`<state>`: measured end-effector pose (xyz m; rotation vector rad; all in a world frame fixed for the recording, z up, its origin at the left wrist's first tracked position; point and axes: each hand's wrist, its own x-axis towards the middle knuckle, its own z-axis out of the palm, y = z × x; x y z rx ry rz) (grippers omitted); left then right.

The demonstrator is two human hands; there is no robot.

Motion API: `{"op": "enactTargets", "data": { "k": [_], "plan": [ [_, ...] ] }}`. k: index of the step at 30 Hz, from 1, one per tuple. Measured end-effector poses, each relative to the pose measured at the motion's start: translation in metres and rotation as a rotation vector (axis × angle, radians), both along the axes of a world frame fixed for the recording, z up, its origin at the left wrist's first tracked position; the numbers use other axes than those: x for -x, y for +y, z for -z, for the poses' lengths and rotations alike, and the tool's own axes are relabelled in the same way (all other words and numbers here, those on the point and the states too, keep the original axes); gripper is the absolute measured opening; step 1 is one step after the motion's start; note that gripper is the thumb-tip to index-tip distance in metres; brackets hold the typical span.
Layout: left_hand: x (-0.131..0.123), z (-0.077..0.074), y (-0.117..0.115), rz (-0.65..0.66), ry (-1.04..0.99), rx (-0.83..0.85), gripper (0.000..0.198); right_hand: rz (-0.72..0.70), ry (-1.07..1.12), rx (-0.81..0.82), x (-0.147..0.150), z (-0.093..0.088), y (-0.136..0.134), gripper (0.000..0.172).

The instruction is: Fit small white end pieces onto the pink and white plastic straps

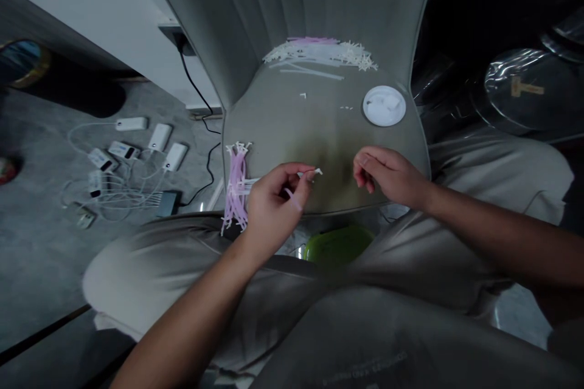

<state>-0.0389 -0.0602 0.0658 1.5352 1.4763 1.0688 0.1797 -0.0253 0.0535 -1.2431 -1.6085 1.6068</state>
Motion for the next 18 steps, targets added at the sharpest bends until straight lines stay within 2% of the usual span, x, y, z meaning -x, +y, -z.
{"op": "enactTargets", "data": {
  "k": [4, 12, 18],
  "plan": [
    [-0.002, 0.001, -0.001, 0.004, 0.006, 0.031, 0.014, -0.043, -0.016, -0.031, 0.000, 0.003, -0.003, 0.019],
    [-0.010, 0.002, -0.005, 0.118, -0.009, 0.060, 0.018, -0.176, -0.230, -0.219, 0.001, -0.005, -0.007, 0.032],
    [-0.013, 0.001, -0.005, 0.153, 0.014, 0.029, 0.015, -0.218, -0.236, -0.313, 0.007, -0.007, -0.007, 0.033]
  ]
}}
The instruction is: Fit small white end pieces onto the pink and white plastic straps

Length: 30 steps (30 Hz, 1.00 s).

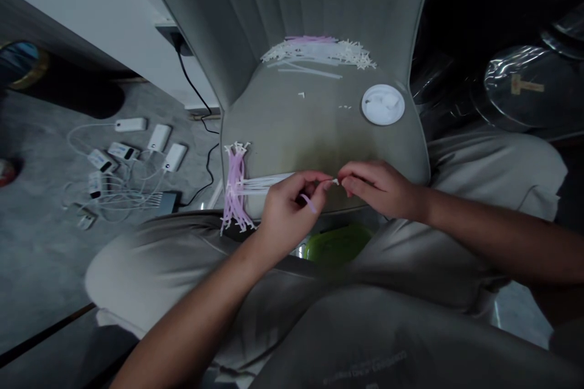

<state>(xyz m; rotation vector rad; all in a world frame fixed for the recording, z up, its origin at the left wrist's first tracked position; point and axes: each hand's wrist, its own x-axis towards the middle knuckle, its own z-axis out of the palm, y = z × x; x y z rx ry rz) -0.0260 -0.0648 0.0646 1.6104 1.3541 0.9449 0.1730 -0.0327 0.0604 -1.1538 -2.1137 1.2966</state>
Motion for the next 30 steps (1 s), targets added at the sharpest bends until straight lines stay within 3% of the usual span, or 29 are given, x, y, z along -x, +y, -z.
{"op": "enactTargets", "data": {
  "k": [17, 21, 24, 30],
  "plan": [
    [-0.0001, 0.0009, -0.0023, 0.064, -0.018, 0.016, 0.013, -0.029, 0.056, -0.135, 0.0055, -0.0051, -0.0019, 0.030],
    [0.0002, 0.0015, -0.0010, 0.080, -0.014, 0.157, 0.024, 0.029, 0.021, -0.114, 0.0059, -0.0042, -0.0021, 0.028],
    [0.0013, 0.0010, 0.0016, 0.153, -0.001, 0.253, 0.032, 0.121, 0.023, -0.054, 0.0058, -0.0041, -0.0012, 0.027],
    [0.0064, -0.0033, 0.0063, 0.260, 0.089, 0.256, 0.037, 0.290, 0.250, 0.265, 0.0041, -0.0093, 0.0047, 0.033]
  ]
}}
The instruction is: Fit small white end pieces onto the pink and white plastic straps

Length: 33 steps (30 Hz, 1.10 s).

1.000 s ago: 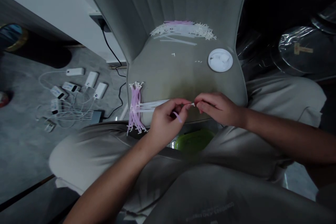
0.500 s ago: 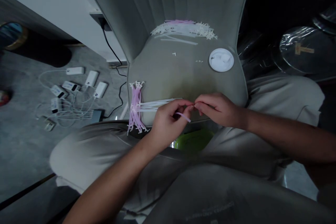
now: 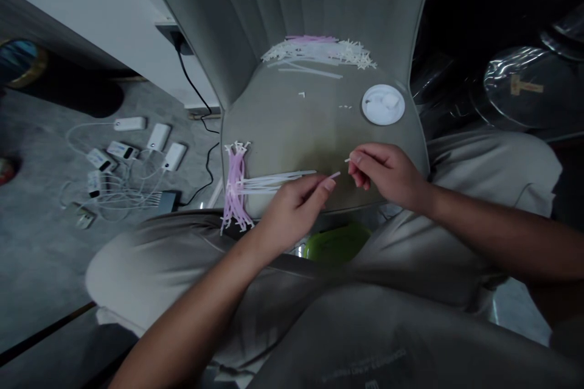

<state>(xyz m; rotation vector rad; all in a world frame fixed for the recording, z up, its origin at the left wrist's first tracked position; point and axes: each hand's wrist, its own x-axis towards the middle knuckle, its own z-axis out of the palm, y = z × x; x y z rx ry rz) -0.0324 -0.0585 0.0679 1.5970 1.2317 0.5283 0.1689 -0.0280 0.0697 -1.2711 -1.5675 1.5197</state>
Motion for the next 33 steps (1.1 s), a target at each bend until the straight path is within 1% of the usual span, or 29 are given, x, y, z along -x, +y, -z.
{"op": "enactTargets", "data": {
  "k": [4, 9, 13, 16, 23, 25, 28, 33],
  "plan": [
    [0.001, -0.001, 0.001, -0.021, -0.008, 0.012, 0.039, 0.011, 0.062, 0.101, 0.001, -0.002, 0.002, 0.033],
    [0.000, 0.000, -0.001, -0.021, -0.032, -0.016, 0.034, -0.060, 0.083, 0.151, 0.002, -0.001, 0.000, 0.034],
    [0.000, 0.004, -0.003, -0.065, -0.059, -0.019, 0.037, -0.095, 0.073, 0.161, 0.002, -0.002, -0.001, 0.035],
    [0.000, 0.003, -0.003, -0.054, -0.072, -0.015, 0.037, -0.101, 0.068, 0.162, 0.003, -0.002, -0.001, 0.035],
    [-0.002, -0.003, 0.001, -0.008, -0.070, -0.024, 0.041, -0.114, 0.075, 0.185, 0.003, 0.000, 0.002, 0.032],
    [-0.004, -0.004, 0.002, -0.019, -0.072, -0.037, 0.039, -0.127, 0.090, 0.200, 0.002, 0.001, 0.004, 0.031],
    [-0.007, -0.002, 0.002, -0.050, -0.045, -0.057, 0.037, -0.147, 0.112, 0.216, 0.002, 0.002, 0.005, 0.029],
    [-0.014, 0.002, 0.004, -0.046, 0.022, -0.058, 0.044, -0.161, 0.119, 0.215, 0.001, 0.002, 0.006, 0.026]
  ]
}}
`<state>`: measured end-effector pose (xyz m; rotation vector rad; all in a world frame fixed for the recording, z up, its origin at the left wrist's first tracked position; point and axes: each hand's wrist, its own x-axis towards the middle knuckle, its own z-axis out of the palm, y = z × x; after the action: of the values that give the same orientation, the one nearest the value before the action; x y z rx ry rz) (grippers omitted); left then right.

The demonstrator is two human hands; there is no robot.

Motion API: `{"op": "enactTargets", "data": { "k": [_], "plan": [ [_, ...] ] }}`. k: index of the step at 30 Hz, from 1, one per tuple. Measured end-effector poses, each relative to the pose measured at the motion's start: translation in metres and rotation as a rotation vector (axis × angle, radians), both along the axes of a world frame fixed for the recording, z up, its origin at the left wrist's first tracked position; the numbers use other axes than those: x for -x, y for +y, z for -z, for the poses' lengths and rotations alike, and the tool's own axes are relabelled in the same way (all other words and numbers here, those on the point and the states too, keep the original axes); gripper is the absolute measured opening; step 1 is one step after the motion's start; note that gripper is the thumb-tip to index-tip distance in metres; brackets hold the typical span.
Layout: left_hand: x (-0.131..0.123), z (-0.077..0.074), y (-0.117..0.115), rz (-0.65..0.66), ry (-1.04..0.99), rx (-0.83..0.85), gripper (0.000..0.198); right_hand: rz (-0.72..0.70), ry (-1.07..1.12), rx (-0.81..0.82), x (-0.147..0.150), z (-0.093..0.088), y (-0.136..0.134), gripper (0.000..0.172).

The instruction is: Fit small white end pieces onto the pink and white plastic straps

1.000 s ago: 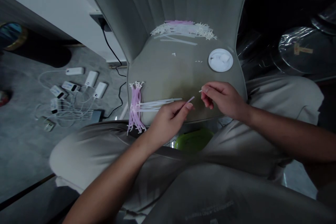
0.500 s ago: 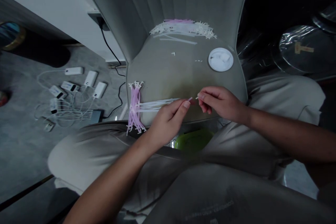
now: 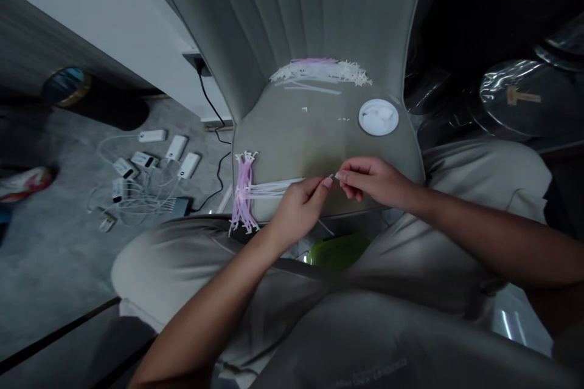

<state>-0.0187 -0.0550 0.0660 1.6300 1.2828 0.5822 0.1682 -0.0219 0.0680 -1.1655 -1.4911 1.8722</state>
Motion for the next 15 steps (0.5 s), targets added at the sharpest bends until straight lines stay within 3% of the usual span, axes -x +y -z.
{"op": "enactTargets", "data": {
  "k": [10, 15],
  "plan": [
    [-0.007, -0.010, -0.004, -0.190, -0.059, -0.047, 0.048, 0.114, 0.080, -0.114, -0.005, -0.002, 0.012, 0.032],
    [-0.011, -0.028, -0.005, -0.194, -0.080, -0.122, 0.046, 0.162, 0.139, -0.246, -0.009, -0.020, 0.020, 0.029]
  ]
}}
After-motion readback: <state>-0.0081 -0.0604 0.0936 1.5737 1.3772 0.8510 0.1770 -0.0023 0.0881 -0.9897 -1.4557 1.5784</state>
